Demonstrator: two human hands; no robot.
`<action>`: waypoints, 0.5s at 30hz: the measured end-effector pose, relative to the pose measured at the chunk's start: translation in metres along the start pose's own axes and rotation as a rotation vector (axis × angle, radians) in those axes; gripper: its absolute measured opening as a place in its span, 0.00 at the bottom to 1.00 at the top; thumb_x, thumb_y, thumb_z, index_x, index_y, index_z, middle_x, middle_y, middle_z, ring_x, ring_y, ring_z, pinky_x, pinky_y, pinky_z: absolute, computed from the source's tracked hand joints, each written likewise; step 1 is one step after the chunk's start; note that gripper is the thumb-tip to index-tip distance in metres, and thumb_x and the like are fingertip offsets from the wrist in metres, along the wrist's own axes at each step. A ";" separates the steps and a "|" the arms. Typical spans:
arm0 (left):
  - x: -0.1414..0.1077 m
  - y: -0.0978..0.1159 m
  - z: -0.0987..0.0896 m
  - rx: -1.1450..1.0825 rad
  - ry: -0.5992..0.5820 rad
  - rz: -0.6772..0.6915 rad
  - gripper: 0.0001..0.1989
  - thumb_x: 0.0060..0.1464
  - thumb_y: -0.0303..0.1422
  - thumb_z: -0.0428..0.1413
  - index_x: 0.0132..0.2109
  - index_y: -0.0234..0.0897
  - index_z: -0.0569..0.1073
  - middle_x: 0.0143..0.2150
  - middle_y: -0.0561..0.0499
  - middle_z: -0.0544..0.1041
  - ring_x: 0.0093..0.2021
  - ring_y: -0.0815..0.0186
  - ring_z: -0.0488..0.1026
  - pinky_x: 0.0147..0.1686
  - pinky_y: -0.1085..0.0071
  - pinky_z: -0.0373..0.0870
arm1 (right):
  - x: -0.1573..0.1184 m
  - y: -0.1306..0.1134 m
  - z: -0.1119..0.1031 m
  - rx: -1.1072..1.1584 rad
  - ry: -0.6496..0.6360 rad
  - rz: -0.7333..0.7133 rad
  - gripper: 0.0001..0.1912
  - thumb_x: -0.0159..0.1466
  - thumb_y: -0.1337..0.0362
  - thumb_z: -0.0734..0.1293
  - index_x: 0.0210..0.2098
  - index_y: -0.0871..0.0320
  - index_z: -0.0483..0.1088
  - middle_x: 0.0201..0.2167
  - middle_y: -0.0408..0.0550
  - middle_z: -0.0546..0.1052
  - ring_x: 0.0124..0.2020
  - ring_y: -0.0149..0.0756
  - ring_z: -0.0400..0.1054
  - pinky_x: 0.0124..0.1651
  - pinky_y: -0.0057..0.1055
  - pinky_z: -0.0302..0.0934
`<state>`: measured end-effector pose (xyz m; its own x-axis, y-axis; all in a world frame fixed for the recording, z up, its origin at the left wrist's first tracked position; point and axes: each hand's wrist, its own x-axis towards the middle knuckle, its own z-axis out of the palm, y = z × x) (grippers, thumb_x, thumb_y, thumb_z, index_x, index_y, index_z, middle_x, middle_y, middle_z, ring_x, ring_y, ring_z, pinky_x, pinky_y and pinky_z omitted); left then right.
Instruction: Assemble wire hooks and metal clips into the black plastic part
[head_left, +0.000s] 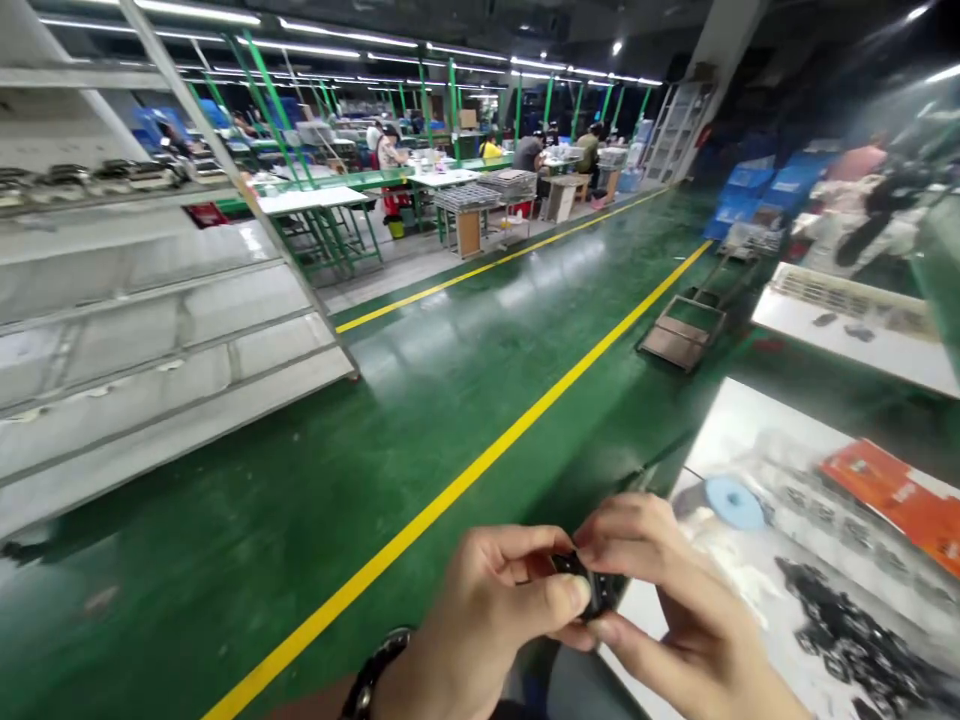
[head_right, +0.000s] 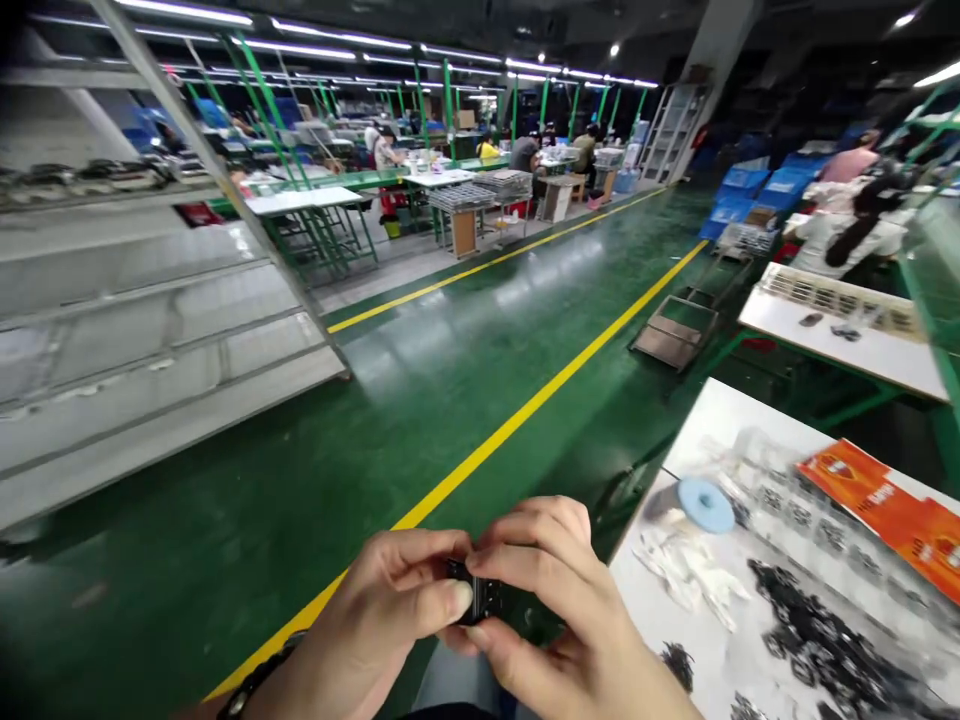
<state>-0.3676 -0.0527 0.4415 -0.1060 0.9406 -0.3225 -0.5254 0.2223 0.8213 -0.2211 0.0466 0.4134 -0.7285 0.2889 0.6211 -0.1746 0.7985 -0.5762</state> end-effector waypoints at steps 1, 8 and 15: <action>-0.005 0.014 -0.005 0.006 0.016 0.010 0.06 0.46 0.30 0.61 0.33 0.31 0.79 0.28 0.52 0.70 0.26 0.72 0.68 0.27 0.77 0.71 | 0.015 -0.003 0.004 0.033 -0.003 -0.014 0.16 0.60 0.68 0.66 0.48 0.59 0.64 0.42 0.53 0.68 0.44 0.44 0.62 0.45 0.44 0.60; 0.004 0.082 -0.018 0.131 0.078 0.059 0.03 0.43 0.29 0.58 0.28 0.33 0.76 0.22 0.53 0.70 0.25 0.70 0.67 0.26 0.76 0.63 | 0.087 0.016 0.012 0.213 -0.021 -0.121 0.16 0.62 0.66 0.66 0.49 0.60 0.63 0.41 0.53 0.66 0.43 0.42 0.62 0.44 0.43 0.58; 0.118 0.122 -0.039 0.145 0.060 -0.006 0.08 0.43 0.32 0.58 0.32 0.33 0.78 0.23 0.51 0.70 0.25 0.69 0.65 0.27 0.73 0.62 | 0.145 0.119 0.003 0.177 0.110 -0.134 0.12 0.64 0.63 0.64 0.45 0.60 0.63 0.39 0.50 0.67 0.41 0.39 0.63 0.44 0.40 0.59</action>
<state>-0.4771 0.0754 0.4849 -0.1556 0.9232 -0.3514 -0.3990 0.2667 0.8773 -0.3499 0.1818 0.4330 -0.6160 0.2500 0.7470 -0.3852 0.7316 -0.5625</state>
